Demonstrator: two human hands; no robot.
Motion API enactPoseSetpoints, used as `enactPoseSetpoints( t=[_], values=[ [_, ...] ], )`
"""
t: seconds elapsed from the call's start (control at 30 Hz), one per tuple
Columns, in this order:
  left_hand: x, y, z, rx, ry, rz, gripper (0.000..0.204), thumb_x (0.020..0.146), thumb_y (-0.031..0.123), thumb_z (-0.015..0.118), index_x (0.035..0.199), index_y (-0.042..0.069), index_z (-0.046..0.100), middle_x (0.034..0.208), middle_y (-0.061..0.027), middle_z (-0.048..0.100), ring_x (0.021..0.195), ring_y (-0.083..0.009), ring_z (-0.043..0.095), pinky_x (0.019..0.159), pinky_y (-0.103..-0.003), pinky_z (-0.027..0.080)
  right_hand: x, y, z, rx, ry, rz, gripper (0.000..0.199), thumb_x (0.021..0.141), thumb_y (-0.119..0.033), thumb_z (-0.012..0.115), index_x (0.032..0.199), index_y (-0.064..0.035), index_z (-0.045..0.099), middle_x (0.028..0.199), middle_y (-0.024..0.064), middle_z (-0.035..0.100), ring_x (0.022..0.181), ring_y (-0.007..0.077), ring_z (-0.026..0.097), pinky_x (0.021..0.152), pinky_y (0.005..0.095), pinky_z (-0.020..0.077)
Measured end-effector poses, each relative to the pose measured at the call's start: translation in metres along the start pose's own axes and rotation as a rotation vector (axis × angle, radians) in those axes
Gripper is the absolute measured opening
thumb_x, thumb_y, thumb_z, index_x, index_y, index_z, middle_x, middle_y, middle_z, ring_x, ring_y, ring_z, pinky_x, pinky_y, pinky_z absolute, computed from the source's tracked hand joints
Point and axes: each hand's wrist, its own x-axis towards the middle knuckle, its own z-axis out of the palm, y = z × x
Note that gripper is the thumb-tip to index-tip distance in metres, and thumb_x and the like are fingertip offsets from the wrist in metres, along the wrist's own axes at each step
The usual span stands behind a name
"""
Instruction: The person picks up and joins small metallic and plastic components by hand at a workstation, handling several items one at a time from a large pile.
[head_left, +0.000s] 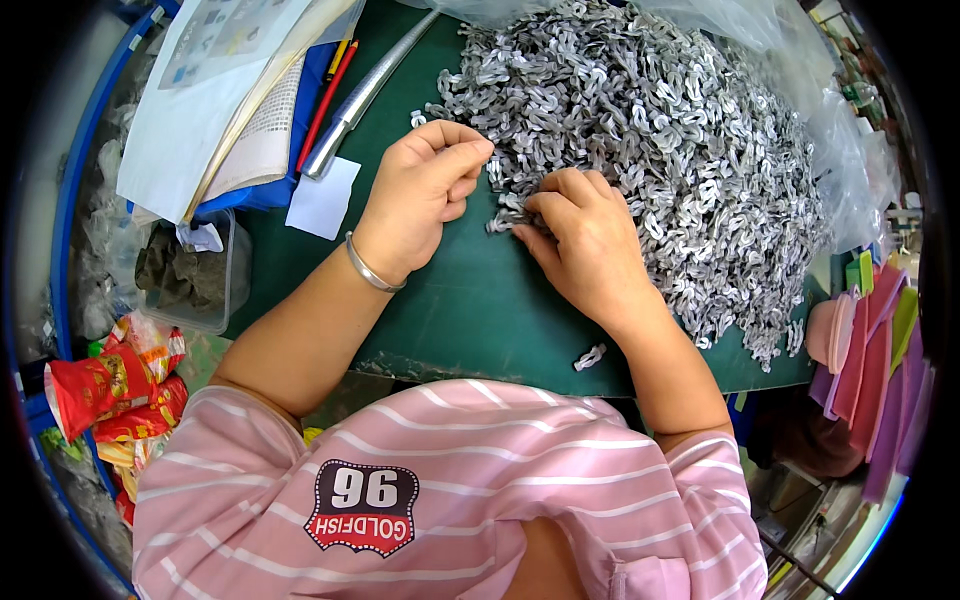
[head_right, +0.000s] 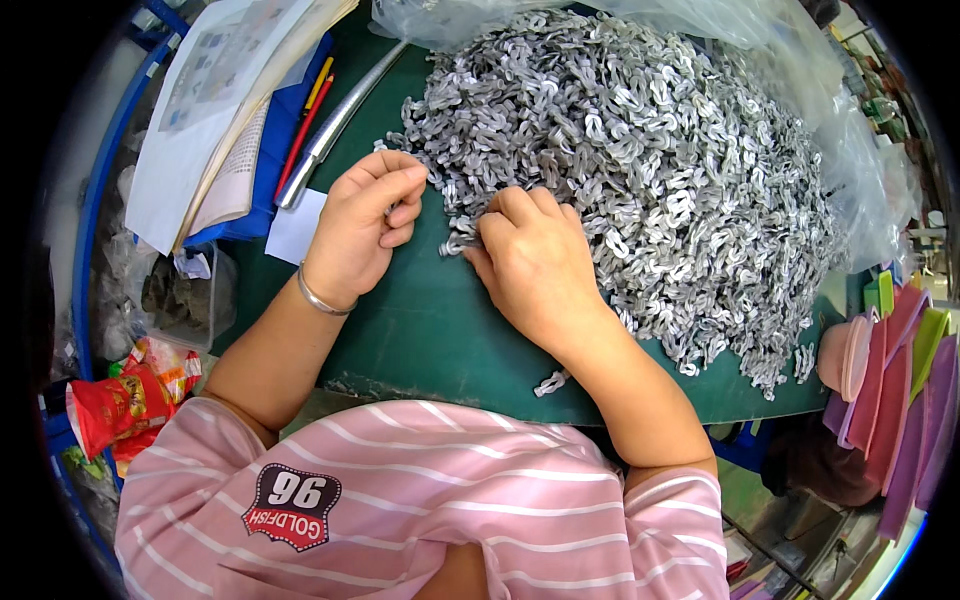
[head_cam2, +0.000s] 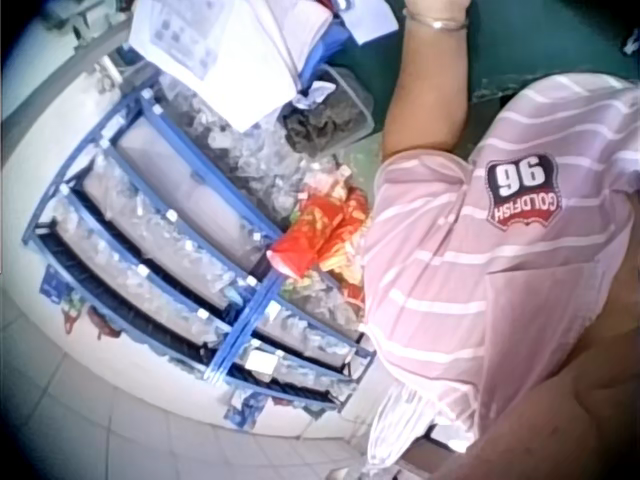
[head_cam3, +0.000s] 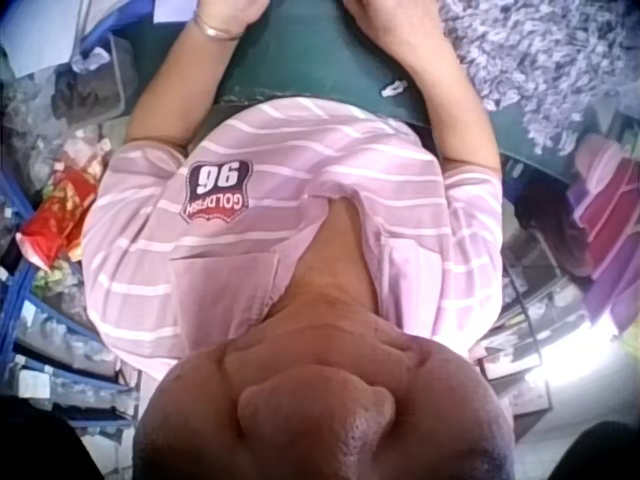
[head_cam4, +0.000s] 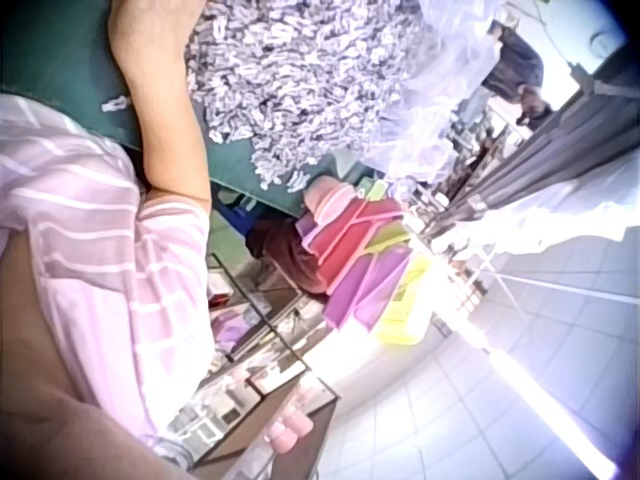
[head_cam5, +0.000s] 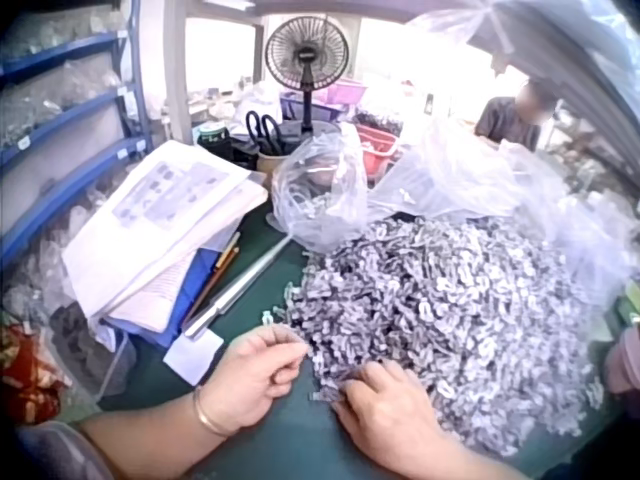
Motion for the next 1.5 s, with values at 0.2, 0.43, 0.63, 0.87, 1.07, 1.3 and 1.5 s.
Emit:
enactPoseSetpoints(
  t=[0.2,0.43,0.63,0.87,1.07,1.3,1.5],
  values=[
    [-0.002,-0.003,0.005,0.216,0.005,0.071,0.009,0.082,0.009,0.059,0.088,0.004,0.055,0.065,0.0039,0.047,0.049,-0.001,0.035,0.04,-0.015,0.024,0.002,-0.006,0.004,-0.02,0.042,0.029,0.01,0.067,-0.01,0.066,0.069,-0.007,0.057,0.081,0.0043,0.053,0.076,0.0243,0.05,0.063,0.0362,0.038],
    [-0.002,-0.009,0.007,0.52,-0.024,0.194,0.011,0.082,0.01,0.062,0.089,0.003,0.058,0.067,0.005,0.049,0.047,0.0004,0.033,0.04,-0.015,0.024,-0.006,0.006,-0.002,0.21,0.055,0.018,0.01,0.067,-0.006,0.064,0.071,-0.0066,0.054,0.074,0.0063,0.055,0.075,0.0254,0.052,0.064,0.0367,0.0385],
    [-0.003,-0.008,0.009,0.442,-0.015,0.139,0.012,0.084,0.011,0.059,0.093,0.003,0.058,0.067,0.0053,0.048,0.048,0.0008,0.033,0.04,-0.015,0.023,-0.006,0.01,-0.005,0.152,0.112,0.027,0.011,0.067,-0.009,0.065,0.076,-0.0072,0.059,0.077,0.006,0.056,0.077,0.0255,0.052,0.066,0.0368,0.0391],
    [-0.006,-0.006,0.014,0.551,-0.027,0.177,0.015,0.081,0.008,0.062,0.094,0.001,0.058,0.07,0.004,0.05,0.056,-0.0008,0.041,0.047,-0.015,0.031,-0.009,0.008,-0.002,0.157,0.134,0.031,0.009,0.068,-0.011,0.066,0.075,-0.0078,0.062,0.078,0.0045,0.056,0.077,0.024,0.051,0.066,0.0357,0.0397],
    [-0.012,-0.009,0.015,0.546,-0.142,0.188,0.018,0.074,0.0,0.068,0.091,0.0,0.061,0.082,-0.0032,0.059,0.075,-0.0088,0.054,0.066,-0.02,0.044,-0.009,0.007,-0.011,0.734,0.083,0.375,0.012,0.074,-0.005,0.066,0.085,-0.0015,0.065,0.077,0.0105,0.065,0.069,0.0197,0.062,0.062,0.0274,0.0491],
    [-0.018,-0.009,0.017,0.744,-0.274,0.609,0.014,0.072,-0.002,0.068,0.085,-0.001,0.063,0.081,-0.0053,0.059,0.075,-0.0113,0.055,0.066,-0.022,0.044,-0.009,0.01,-0.01,0.899,0.064,0.295,0.011,0.074,0.0,0.065,0.085,-0.0016,0.065,0.079,0.0097,0.065,0.071,0.017,0.063,0.064,0.0259,0.05],
    [-0.017,-0.015,0.015,0.454,-0.185,0.386,0.012,0.077,0.004,0.065,0.089,0.0,0.064,0.076,-0.0022,0.06,0.061,-0.0059,0.049,0.053,-0.018,0.038,-0.006,0.01,-0.013,0.526,0.308,0.032,0.013,0.069,0.001,0.069,0.08,-0.0031,0.062,0.078,0.0081,0.063,0.069,0.0165,0.062,0.061,0.0263,0.0498]
  ],
)
